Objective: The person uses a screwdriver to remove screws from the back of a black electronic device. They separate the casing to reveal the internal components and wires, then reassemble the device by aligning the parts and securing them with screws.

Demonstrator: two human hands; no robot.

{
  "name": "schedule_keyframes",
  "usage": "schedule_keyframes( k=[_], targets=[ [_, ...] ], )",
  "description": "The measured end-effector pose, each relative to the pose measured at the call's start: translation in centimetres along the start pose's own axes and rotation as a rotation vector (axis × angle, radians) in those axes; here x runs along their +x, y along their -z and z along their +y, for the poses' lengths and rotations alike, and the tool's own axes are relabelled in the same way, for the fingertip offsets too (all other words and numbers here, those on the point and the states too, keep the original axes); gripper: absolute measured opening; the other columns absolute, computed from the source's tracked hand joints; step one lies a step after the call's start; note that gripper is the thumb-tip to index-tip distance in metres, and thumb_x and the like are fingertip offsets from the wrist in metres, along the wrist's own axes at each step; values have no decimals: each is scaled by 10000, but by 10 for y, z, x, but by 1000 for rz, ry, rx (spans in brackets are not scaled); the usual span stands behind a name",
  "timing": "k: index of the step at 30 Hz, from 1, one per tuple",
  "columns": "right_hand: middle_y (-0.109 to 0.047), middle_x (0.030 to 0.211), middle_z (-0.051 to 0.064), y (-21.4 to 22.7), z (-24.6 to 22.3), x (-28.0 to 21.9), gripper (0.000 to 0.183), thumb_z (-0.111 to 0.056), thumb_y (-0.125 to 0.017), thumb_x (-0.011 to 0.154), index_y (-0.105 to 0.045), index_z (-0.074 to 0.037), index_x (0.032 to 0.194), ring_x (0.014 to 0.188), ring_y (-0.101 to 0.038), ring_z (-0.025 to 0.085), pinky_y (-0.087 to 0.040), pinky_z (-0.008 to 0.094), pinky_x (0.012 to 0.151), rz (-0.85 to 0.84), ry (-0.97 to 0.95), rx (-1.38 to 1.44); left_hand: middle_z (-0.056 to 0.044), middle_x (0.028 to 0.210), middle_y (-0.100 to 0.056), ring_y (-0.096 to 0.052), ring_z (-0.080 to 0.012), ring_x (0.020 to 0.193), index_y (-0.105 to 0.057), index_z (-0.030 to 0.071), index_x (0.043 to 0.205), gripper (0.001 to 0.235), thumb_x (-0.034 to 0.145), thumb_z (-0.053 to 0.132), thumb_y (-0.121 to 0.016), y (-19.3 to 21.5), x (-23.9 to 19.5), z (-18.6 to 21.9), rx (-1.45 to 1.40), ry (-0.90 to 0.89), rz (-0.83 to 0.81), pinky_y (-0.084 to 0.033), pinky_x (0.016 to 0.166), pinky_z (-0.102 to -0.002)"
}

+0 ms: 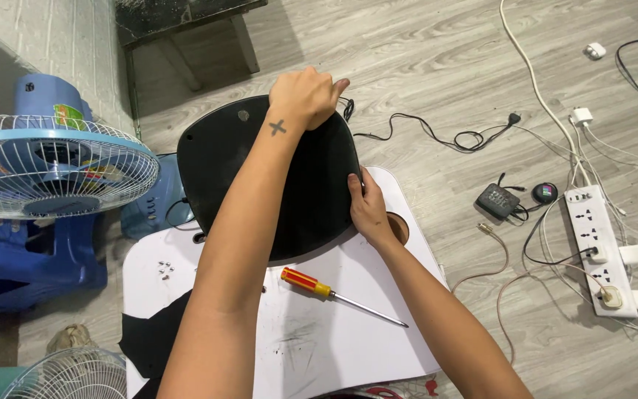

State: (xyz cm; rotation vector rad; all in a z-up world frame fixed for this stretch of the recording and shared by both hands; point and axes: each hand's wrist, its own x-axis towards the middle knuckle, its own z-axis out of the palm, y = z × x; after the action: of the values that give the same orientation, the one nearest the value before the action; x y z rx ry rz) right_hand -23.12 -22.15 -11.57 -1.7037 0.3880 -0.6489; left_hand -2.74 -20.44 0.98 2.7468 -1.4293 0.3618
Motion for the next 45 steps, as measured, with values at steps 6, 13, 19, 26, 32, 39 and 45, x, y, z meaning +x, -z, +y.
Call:
schedule_keyframes(
  k=[6,13,19,26,32,39,45],
  targets=[
    [-699,1176,137,-1,0,1,561,-443,-373,1049,-546,-11,1362,1059,-651,229,-482,330,932,2,1,4,-96,512,-574,-479,-274,351,-617,35,527,847,1062,652,-389,-8,-11,-12,-17,-64,455,-414,377,-374],
    [-678,963,108,0,8,2,615,-486,-335,1052,-565,15,1325,831,-610,186,-480,317,786,10,43,-32,-94,830,-728,-613,-240,688,-731,65,841,349,1036,312,-580,20,-81,-81,-57,76,682,-463,731,-388],
    [-715,1007,200,-4,24,3,468,-386,-351,1126,-651,-80,1316,967,-660,279,-542,471,825,49,32,12,-207,723,-671,-658,-504,791,-689,116,708,662,1115,565,-422,21,-134,-146,-317,354,283,-458,696,-580],
    [-717,974,149,-2,42,6,490,-418,-332,1134,-672,-100,1284,953,-632,218,-534,430,819,47,59,0,-290,630,-604,-616,-554,753,-612,35,554,784,1106,548,-396,21,-132,-137,-476,445,325,-413,690,-574],
    [-701,932,140,-4,19,2,468,-390,-327,1135,-670,-93,1251,923,-622,213,-535,424,789,43,72,-10,-291,627,-607,-632,-542,715,-661,39,596,724,1083,521,-426,6,-129,-146,-426,483,366,-457,668,-575],
    [-694,908,130,-3,13,2,459,-381,-324,1135,-670,-94,1233,898,-618,222,-531,410,772,31,65,3,-116,993,-748,-678,-402,974,-729,139,1074,389,1089,337,-395,33,-178,-116,-619,309,566,-492,857,-508],
    [-689,902,136,-2,6,0,487,-415,-321,1131,-654,-92,1279,894,-631,231,-539,431,771,33,61,12,-175,985,-534,-557,-393,953,-581,6,1094,203,988,172,-629,-5,-269,-86,-566,382,778,-439,894,-476]
  ],
)
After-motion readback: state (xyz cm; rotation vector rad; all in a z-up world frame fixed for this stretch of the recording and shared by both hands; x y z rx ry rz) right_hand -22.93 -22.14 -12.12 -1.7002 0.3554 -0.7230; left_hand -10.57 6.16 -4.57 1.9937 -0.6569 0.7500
